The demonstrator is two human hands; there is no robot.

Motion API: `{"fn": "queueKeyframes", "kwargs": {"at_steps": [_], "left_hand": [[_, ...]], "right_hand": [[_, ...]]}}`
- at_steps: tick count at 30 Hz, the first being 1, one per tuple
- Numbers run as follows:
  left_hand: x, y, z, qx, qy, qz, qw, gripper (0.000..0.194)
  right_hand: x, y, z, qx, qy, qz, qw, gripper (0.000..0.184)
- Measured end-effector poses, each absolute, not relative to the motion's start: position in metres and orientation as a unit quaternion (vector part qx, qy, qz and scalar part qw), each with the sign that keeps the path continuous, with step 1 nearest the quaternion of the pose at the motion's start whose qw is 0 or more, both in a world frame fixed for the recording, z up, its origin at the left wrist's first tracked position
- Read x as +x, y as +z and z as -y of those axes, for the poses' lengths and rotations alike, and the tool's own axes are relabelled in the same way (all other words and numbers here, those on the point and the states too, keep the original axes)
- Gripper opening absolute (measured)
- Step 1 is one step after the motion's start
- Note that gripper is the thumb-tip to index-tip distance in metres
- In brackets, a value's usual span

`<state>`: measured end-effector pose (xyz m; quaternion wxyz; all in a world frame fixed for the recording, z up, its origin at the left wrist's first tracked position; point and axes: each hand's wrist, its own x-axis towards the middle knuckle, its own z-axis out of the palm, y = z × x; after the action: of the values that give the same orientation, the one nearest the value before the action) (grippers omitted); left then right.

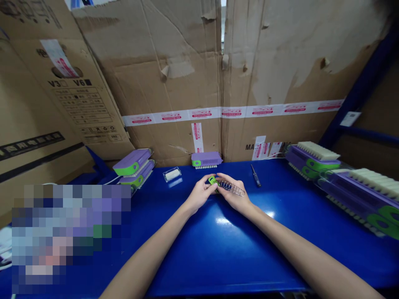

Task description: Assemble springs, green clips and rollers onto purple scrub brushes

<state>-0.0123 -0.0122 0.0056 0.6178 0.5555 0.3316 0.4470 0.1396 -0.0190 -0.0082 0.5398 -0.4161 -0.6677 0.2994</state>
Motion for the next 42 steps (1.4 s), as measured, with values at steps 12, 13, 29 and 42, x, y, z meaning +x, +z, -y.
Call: {"fn": "queueKeyframes", "kwargs": {"at_steps": [12,13,29,42], "left_hand": [[-0.019,0.002,0.011,0.526,0.445,-0.309,0.655,0.054],[-0.018,0.002,0.011,0.524,0.447,-0.313,0.654,0.055],[-0.01,0.008,0.016,0.516,0.49,-0.364,0.601,0.048],[-0.003,0.01,0.022,0.493,0.52,-0.401,0.571,0.055]], "right_hand": [[0.135,-0.001,0.019,-0.409,0.396,0.603,0.559,0.045],[0.135,-0.001,0.018,-0.407,0.396,0.606,0.557,0.045],[0.139,-0.012,0.017,-0.376,0.308,0.673,0.557,0.035],[0.141,-0.015,0.018,-0.383,0.186,0.734,0.53,0.033]]}}
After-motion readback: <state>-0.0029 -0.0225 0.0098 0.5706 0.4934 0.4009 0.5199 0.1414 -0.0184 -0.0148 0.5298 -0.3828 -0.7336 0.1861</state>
